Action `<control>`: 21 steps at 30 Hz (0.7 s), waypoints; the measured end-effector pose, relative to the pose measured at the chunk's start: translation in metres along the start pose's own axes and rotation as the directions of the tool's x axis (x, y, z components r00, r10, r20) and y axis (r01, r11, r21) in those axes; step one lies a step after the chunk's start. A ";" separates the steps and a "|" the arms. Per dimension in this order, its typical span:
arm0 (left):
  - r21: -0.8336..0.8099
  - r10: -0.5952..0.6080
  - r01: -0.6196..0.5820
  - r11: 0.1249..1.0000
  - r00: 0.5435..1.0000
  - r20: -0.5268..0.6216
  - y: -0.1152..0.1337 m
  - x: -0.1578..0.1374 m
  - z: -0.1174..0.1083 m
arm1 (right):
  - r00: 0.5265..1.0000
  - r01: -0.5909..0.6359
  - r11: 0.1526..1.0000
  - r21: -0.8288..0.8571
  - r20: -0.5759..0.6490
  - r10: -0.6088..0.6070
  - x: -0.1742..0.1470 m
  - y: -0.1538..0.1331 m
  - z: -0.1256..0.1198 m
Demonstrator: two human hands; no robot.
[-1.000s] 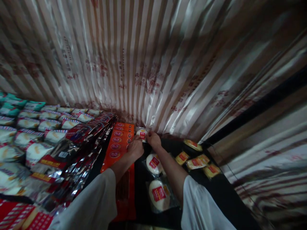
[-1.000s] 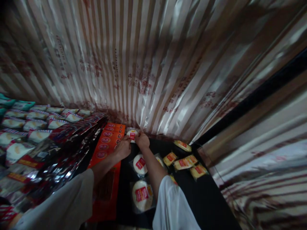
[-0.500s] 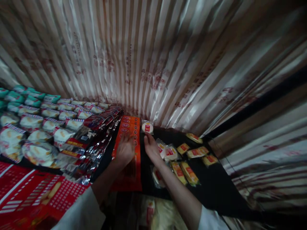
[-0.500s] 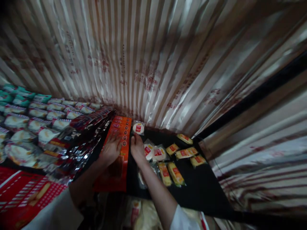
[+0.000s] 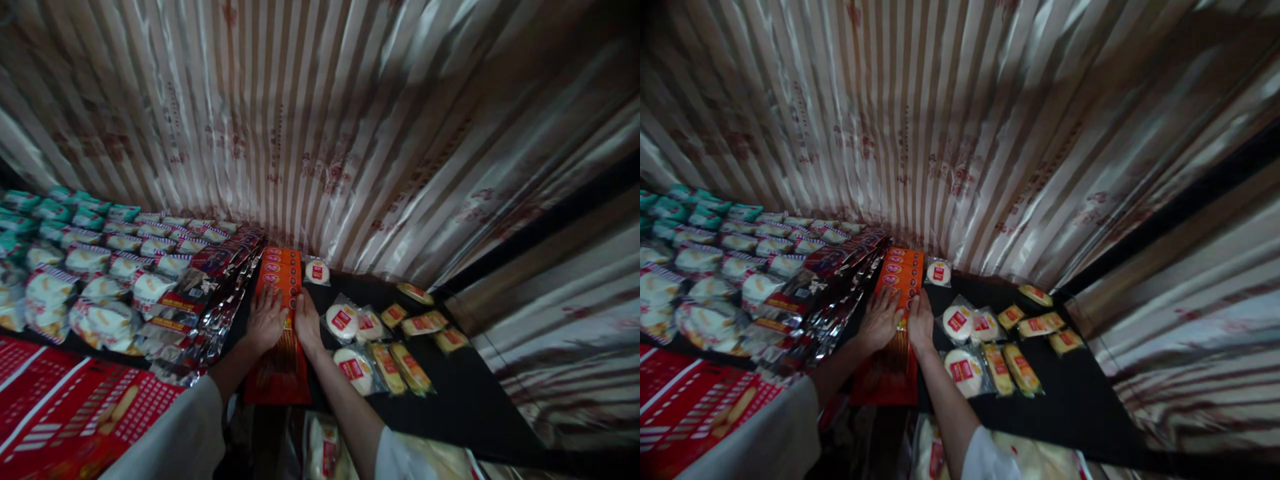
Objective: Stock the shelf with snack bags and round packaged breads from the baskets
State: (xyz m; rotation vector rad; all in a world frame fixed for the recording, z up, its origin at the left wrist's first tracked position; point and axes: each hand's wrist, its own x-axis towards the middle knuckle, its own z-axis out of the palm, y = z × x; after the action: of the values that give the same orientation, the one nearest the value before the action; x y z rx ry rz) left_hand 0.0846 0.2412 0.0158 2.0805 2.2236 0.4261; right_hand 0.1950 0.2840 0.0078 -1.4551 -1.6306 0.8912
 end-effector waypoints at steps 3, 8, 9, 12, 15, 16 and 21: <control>-0.015 0.007 -0.007 1.000 0.999 0.034 -0.005 0.002 0.000 | 1.000 0.001 1.000 0.009 -0.029 -0.001 -0.001 0.000 0.007; -0.030 0.026 -0.024 0.999 0.997 0.066 -0.013 0.006 -0.005 | 0.998 -0.005 1.000 0.023 -0.070 0.007 0.000 0.000 0.016; -0.032 0.028 -0.026 0.999 0.998 0.057 -0.014 0.007 -0.005 | 0.997 -0.011 1.000 0.013 -0.076 0.012 0.000 -0.001 0.018; -0.042 0.039 -0.037 0.998 0.999 0.029 -0.018 0.008 -0.004 | 0.996 -0.031 0.999 -0.035 -0.086 0.028 -0.001 -0.003 0.022; -0.056 0.033 -0.032 0.998 0.999 0.015 -0.023 0.009 -0.003 | 0.996 -0.034 0.997 -0.072 -0.089 0.027 -0.003 -0.008 0.028; -0.059 0.034 -0.034 0.998 0.999 0.007 -0.024 0.010 -0.002 | 0.995 -0.032 0.996 -0.081 -0.092 0.025 -0.003 -0.009 0.030; -0.069 0.033 -0.035 0.997 0.999 -0.036 -0.028 0.012 0.000 | 0.991 -0.008 0.995 -0.101 -0.132 -0.006 -0.004 -0.010 0.039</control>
State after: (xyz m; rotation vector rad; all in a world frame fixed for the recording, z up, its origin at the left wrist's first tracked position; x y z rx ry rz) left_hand 0.0562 0.2518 0.0106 2.0947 2.1615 0.5378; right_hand 0.1557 0.2786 -0.0022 -1.5502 -1.5960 0.7056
